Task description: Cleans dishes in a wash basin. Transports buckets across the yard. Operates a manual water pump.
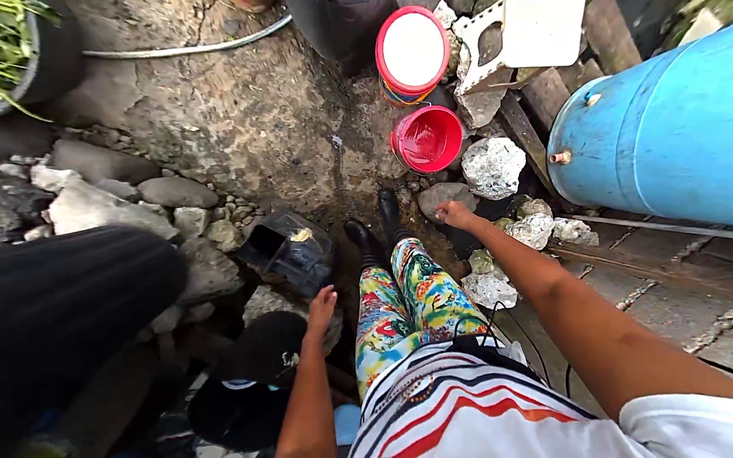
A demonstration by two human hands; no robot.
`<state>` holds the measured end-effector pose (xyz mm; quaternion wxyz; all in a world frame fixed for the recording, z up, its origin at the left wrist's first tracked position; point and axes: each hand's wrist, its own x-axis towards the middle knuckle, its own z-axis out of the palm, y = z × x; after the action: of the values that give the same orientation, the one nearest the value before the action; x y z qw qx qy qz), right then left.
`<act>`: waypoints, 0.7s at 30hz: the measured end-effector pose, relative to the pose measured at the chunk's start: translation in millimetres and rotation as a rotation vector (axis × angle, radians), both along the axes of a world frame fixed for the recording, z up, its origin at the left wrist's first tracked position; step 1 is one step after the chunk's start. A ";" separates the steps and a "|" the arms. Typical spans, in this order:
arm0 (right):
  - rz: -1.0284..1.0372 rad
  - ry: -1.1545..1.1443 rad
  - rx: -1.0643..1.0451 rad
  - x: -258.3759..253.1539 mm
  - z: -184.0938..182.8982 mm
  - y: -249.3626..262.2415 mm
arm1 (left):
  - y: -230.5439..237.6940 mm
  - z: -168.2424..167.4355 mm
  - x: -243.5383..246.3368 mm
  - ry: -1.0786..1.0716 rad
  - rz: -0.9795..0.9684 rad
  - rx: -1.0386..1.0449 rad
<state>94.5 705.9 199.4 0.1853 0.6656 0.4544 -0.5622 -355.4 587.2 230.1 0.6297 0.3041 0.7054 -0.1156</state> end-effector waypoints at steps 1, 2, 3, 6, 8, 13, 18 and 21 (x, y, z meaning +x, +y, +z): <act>-0.002 -0.009 -0.019 1.5 -6.1 0.7 | -4.2 -1.8 -0.3 0.003 -0.004 -0.012; 0.003 -0.020 -0.042 3.5 -13.9 0.4 | -8.2 -3.3 -0.4 0.010 -0.002 -0.026; 0.014 -0.031 -0.063 6.6 -23.3 -0.5 | -11.0 -5.2 -0.2 0.016 0.002 -0.042; 0.019 -0.023 -0.117 17.1 -41.6 5.5 | -8.4 -8.5 6.4 0.046 0.005 -0.092; 0.021 -0.025 -0.138 28.9 -53.5 18.1 | -1.0 -14.7 16.3 0.072 0.061 -0.098; 0.069 -0.082 -0.135 71.5 -106.9 46.3 | 19.0 -35.3 49.4 0.133 0.260 -0.114; 0.012 -0.111 -0.119 92.8 -108.3 75.6 | 40.0 -70.5 60.0 0.209 0.323 0.007; 0.087 -0.097 -0.134 95.0 -121.9 75.7 | 61.0 -86.5 42.1 0.360 0.313 0.169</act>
<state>189.5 781.6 77.5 0.2755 0.6578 0.4349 -0.5497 -313.3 648.2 143.6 0.4763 0.2172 0.8520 -0.0094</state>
